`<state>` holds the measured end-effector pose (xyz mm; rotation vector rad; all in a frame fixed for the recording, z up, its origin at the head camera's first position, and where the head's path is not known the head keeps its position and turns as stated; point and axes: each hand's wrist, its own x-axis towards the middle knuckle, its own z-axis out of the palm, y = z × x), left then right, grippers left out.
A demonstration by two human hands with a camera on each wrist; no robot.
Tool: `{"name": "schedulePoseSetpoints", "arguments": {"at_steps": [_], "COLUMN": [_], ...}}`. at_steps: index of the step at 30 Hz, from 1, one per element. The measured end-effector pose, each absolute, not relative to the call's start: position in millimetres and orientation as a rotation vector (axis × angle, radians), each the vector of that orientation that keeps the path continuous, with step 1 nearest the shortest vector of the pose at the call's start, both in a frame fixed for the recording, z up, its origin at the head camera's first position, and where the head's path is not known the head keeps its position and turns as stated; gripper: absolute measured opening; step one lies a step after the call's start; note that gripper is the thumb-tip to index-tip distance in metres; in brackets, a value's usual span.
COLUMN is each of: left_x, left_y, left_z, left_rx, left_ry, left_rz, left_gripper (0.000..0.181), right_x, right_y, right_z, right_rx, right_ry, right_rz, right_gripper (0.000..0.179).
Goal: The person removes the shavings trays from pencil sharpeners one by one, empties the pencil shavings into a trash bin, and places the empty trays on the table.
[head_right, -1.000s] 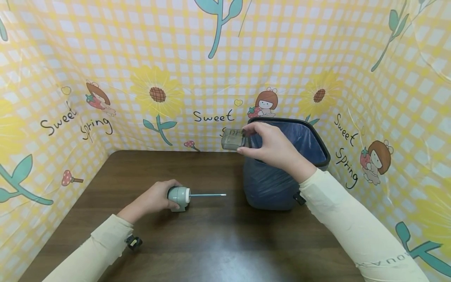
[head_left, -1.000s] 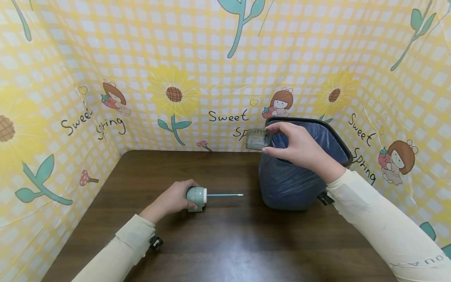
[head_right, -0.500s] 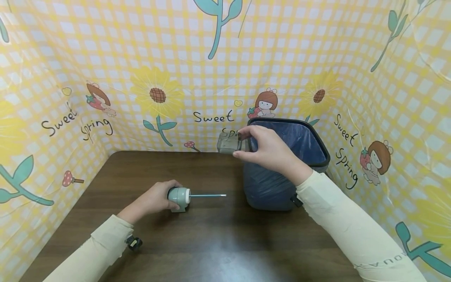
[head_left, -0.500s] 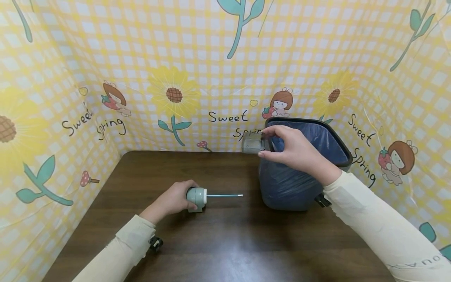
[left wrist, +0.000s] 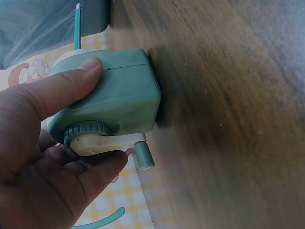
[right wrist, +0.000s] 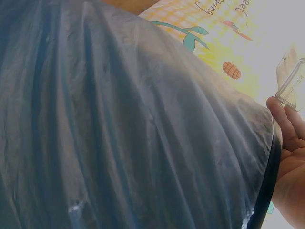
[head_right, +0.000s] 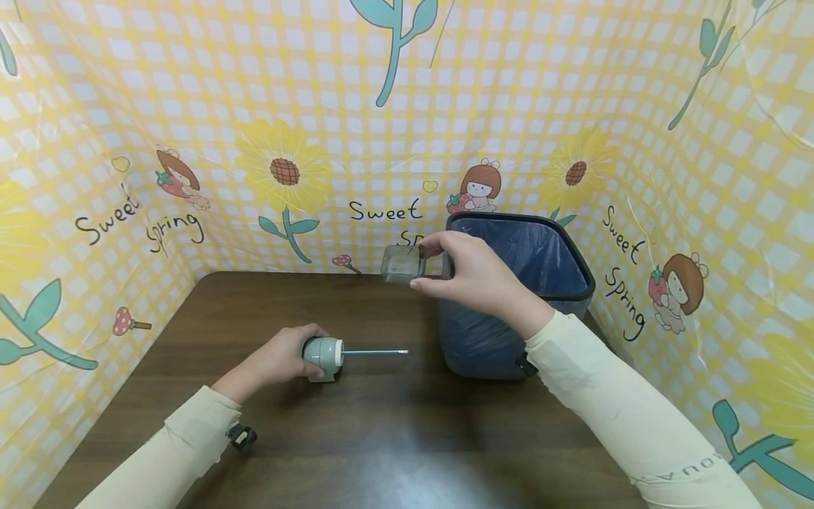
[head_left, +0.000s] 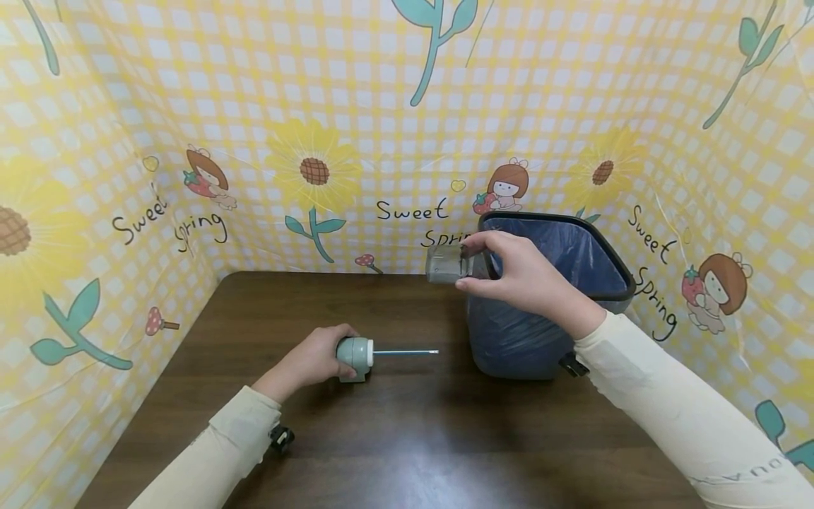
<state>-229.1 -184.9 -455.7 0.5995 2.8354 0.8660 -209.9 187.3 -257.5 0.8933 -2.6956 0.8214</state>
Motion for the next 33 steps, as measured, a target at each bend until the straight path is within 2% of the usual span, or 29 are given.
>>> {"name": "schedulePoseSetpoints", "arguments": {"at_steps": [33], "left_x": [-228.6], "left_y": [-184.4], "left_z": [-457.5], "left_rx": [0.594], "left_ry": [2.853], "left_rz": [0.862], "left_gripper": [0.063], "right_x": [-205.9], "right_y": [165.3], "right_z": [-270.8], "right_rx": [0.979], "right_ry": [-2.672], "right_rz": [0.866], "right_gripper": [0.056]}}
